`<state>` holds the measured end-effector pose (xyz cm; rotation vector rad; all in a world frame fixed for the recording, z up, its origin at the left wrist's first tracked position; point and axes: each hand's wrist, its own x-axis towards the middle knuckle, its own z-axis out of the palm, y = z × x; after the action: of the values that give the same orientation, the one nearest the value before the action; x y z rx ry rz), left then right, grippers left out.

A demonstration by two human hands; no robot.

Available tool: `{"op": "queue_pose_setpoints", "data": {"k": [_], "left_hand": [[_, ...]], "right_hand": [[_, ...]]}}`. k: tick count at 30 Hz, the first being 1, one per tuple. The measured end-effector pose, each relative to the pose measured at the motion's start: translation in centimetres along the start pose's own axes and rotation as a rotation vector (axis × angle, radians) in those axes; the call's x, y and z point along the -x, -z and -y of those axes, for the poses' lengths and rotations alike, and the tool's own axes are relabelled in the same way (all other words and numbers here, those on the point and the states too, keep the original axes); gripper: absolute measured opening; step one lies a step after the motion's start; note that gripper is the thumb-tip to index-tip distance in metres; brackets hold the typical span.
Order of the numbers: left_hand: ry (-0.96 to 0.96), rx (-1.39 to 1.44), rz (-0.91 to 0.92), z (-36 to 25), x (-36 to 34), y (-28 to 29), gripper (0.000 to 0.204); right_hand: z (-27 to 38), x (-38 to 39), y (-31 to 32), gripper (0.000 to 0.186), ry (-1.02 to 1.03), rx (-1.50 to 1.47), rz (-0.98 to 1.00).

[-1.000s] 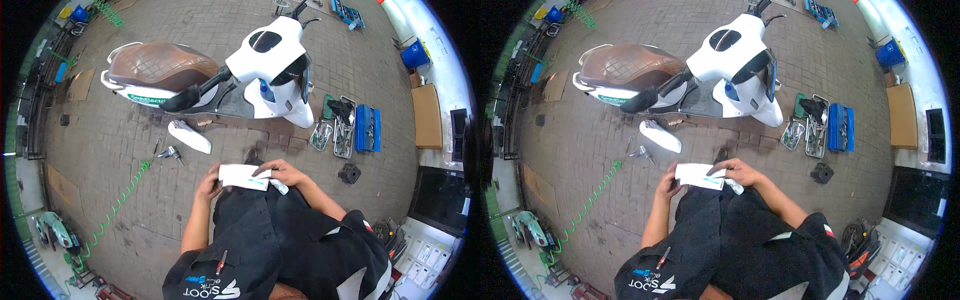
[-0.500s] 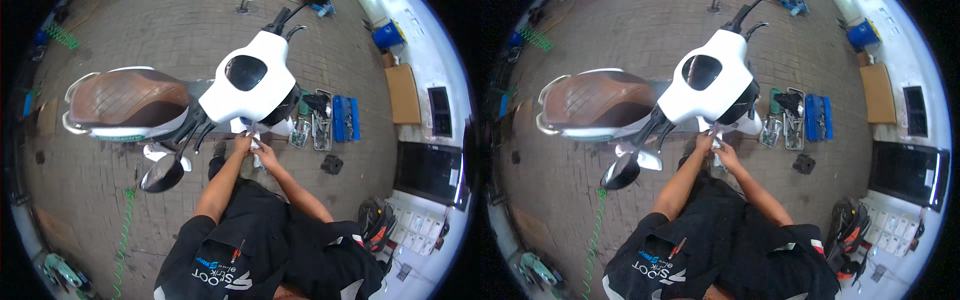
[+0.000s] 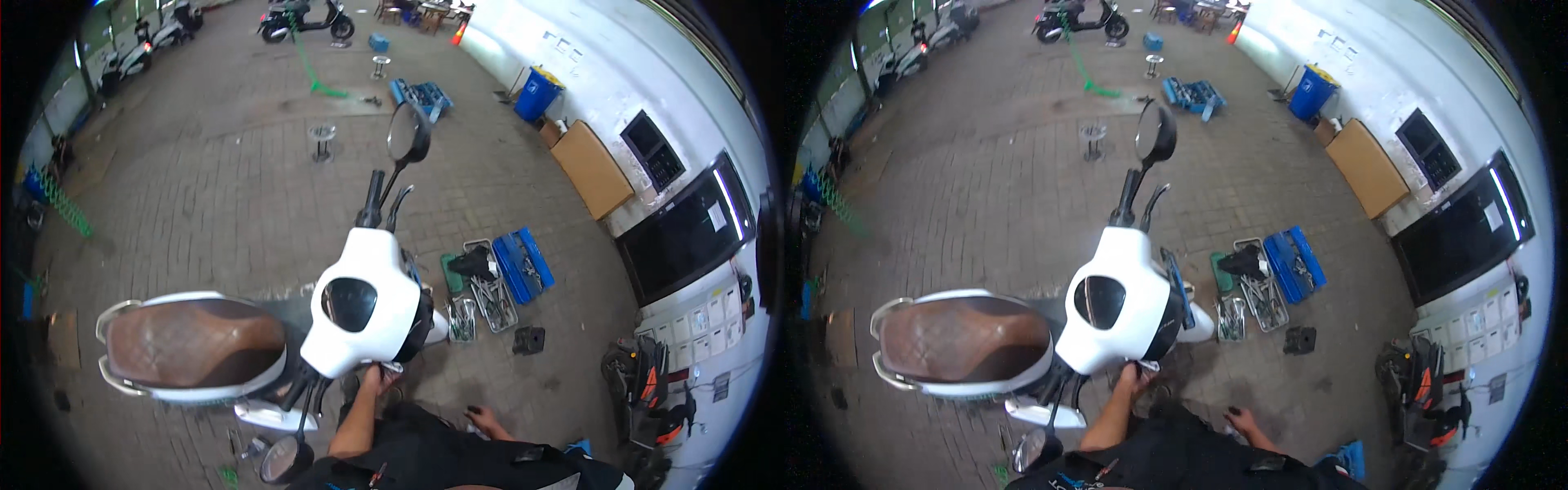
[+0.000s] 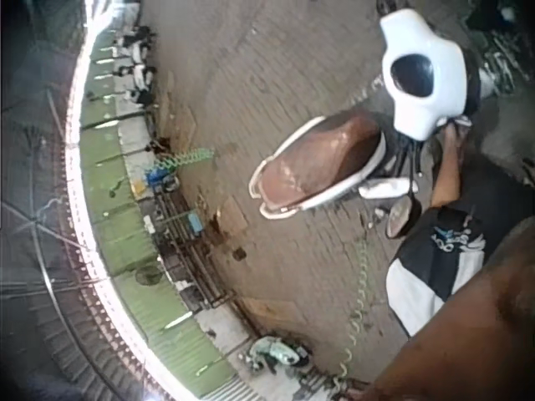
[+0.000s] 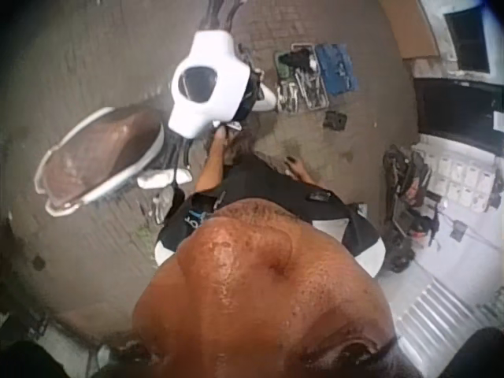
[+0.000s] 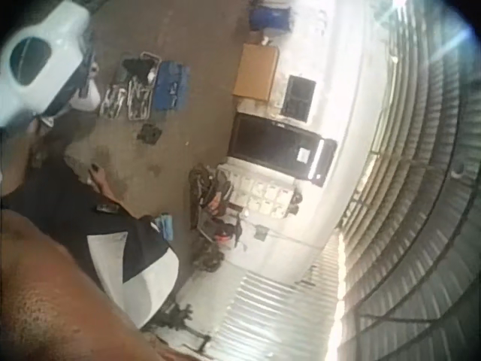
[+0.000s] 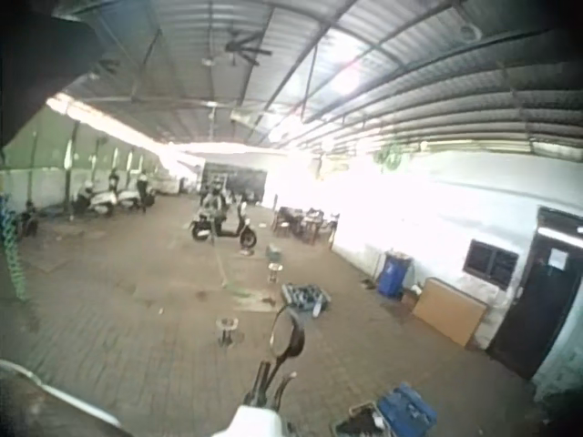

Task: The person picks up paperwork and a small part from a counter, walks to a white electric scooter, and proceeds to disassemble and work on the rear brake assembly using a screwdriver and by hand.

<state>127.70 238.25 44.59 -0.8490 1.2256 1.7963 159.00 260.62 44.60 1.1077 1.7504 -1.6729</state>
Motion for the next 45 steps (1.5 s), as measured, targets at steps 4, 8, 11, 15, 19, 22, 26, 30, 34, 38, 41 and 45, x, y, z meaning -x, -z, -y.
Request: {"op": "queue_pose_setpoints", "data": {"k": [4,8,11,15,19,22,26,30,34,38,41,45], "left_hand": [[-0.112,-0.330,-0.339,1.7,-4.4,0.5,0.046],[0.109,-0.767,-0.344,4.5,-11.8,8.1,0.055],[-0.066,-0.298,-0.271,3.5,-11.6,0.7,0.058],[-0.121,-0.194,-0.315,4.4,-15.1,6.7,0.040],[-0.506,-0.115,-0.487,5.7,-17.3,5.7,0.040],[-0.675,0.589,-0.245,6.3,-10.6,-2.3,0.026],[-0.910,-0.024,-0.402,8.0,-19.5,9.5,0.028],[-1.024,-0.199,-0.570,8.8,-22.1,5.9,0.025],[-1.103,-0.724,-0.553,8.5,-21.5,7.8,0.021],[-0.819,-1.029,-0.938,8.9,-23.7,8.3,0.025],[-0.948,-1.114,-0.947,9.0,-26.0,10.0,0.029],[-0.981,-1.119,-0.952,9.0,-28.2,10.1,0.034]], "right_hand": [[-3.5,-1.2,0.7,0.058,-0.096,-0.070,-0.033],[-5.0,-4.2,-0.4,0.057,-0.150,0.027,0.050],[-7.4,-8.2,1.8,0.054,-0.114,0.110,0.041],[-8.8,-10.8,2.4,0.053,0.041,-0.020,0.059],[-12.8,-15.9,4.0,0.051,0.022,0.022,-0.019],[-15.3,-16.5,5.3,0.053,0.032,0.102,-0.063],[-22.0,-21.9,2.2,0.055,0.108,0.206,0.031],[-27.9,-25.6,4.3,0.055,0.019,0.053,0.021],[-25.9,-25.2,5.3,0.055,0.018,0.132,-0.123],[-20.7,-22.0,6.7,0.054,-0.007,0.132,-0.104],[-19.3,-20.8,7.3,0.053,0.018,0.129,-0.124],[-26.3,-26.3,6.6,0.053,0.007,-0.008,0.022]]}}
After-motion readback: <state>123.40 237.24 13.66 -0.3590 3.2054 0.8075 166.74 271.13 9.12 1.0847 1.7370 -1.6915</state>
